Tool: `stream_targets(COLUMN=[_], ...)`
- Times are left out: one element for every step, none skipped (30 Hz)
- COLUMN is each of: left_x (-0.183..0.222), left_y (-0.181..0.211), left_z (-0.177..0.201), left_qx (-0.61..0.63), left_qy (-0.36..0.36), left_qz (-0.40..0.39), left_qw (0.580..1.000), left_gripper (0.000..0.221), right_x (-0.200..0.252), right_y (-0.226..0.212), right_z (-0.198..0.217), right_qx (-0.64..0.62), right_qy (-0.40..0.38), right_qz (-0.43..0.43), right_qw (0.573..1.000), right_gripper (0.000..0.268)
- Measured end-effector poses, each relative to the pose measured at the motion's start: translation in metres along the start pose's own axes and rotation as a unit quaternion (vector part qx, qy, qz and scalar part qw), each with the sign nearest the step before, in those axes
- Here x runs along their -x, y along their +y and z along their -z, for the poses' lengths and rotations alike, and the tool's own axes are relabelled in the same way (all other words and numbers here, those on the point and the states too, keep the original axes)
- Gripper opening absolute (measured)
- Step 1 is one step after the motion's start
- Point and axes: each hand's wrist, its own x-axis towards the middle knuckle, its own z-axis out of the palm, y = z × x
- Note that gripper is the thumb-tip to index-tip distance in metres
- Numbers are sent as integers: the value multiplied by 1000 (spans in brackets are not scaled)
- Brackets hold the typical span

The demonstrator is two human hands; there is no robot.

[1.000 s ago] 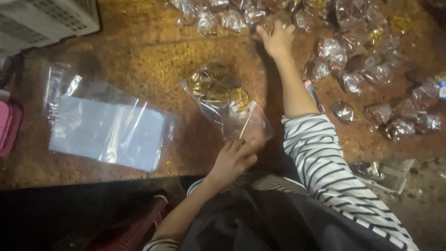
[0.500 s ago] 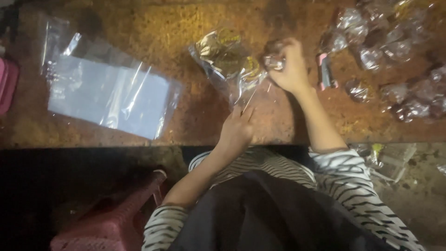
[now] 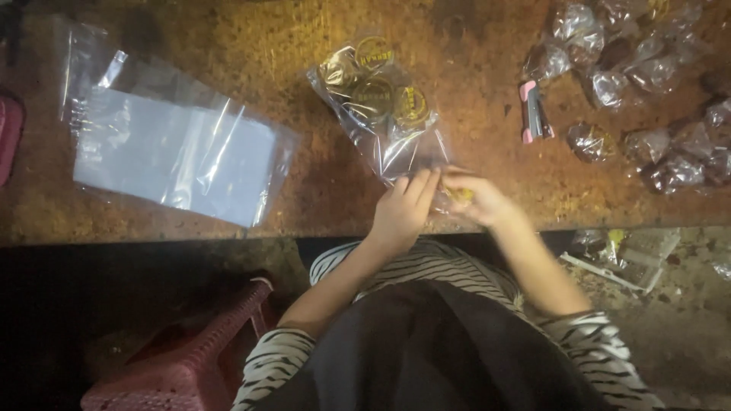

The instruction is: Packing individually wrapped cakes into larger plastic bags and sealing them with a stapler.

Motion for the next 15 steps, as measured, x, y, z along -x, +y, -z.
stream_targets(left_x=[0, 1, 2, 6, 10, 13, 15, 16, 17, 24, 32, 39, 39, 39, 39], left_y=[6, 12, 17, 15, 14, 10, 11, 13, 14, 12, 9, 6, 5, 3, 0], left_z=[1, 4, 7, 1, -4, -11, -11, -12, -13, -12, -12, -11, -5, 1, 7], left_qx=[-1, 5, 12, 9, -7, -21, -23, 14, 52, 53, 80, 105, 104, 135, 158], left_qy=[3, -3, -9, -11, -6, 0, -2, 20, 42, 41, 54, 67, 66, -54, -170], left_qz=[0, -9, -18, -15, -12, -13, -15, -51, -86, -86, -49, -12, -11, 201, 401], left_qw=[1000, 1000, 1000, 1000, 1000, 1000, 1000, 998, 994, 994, 994, 992, 992, 969, 886], left_gripper=[46, 44, 42, 42, 46, 49, 49, 43, 38, 38, 30, 23, 23, 17, 23], right_x=[6, 11, 16, 22, 29, 35, 28, 22, 16, 12, 7, 2, 8, 11, 15], right_y=[1, 4, 8, 9, 9, 9, 10, 10, 9, 8, 8, 7, 8, 8, 8], right_z=[-17, -35, -53, -71, -88, -105, -111, -115, -119, -120, -121, -123, -122, -123, -123], right_qx=[2, -127, -254, -253, -240, -230, -233, -122, -9, -9, 164, 331, 331, 493, 636], right_qy=[-1, 36, 73, 71, 88, 105, 103, 111, 117, 118, 125, 125, 124, 191, 250], right_qz=[1, 35, 67, 63, 84, 109, 108, 156, 202, 201, 262, 314, 314, 255, 187], right_qw=[1000, 991, 962, 963, 963, 961, 961, 974, 972, 972, 943, 881, 881, 810, 706], right_gripper=[30, 25, 23, 23, 18, 14, 14, 22, 32, 32, 48, 65, 65, 80, 102])
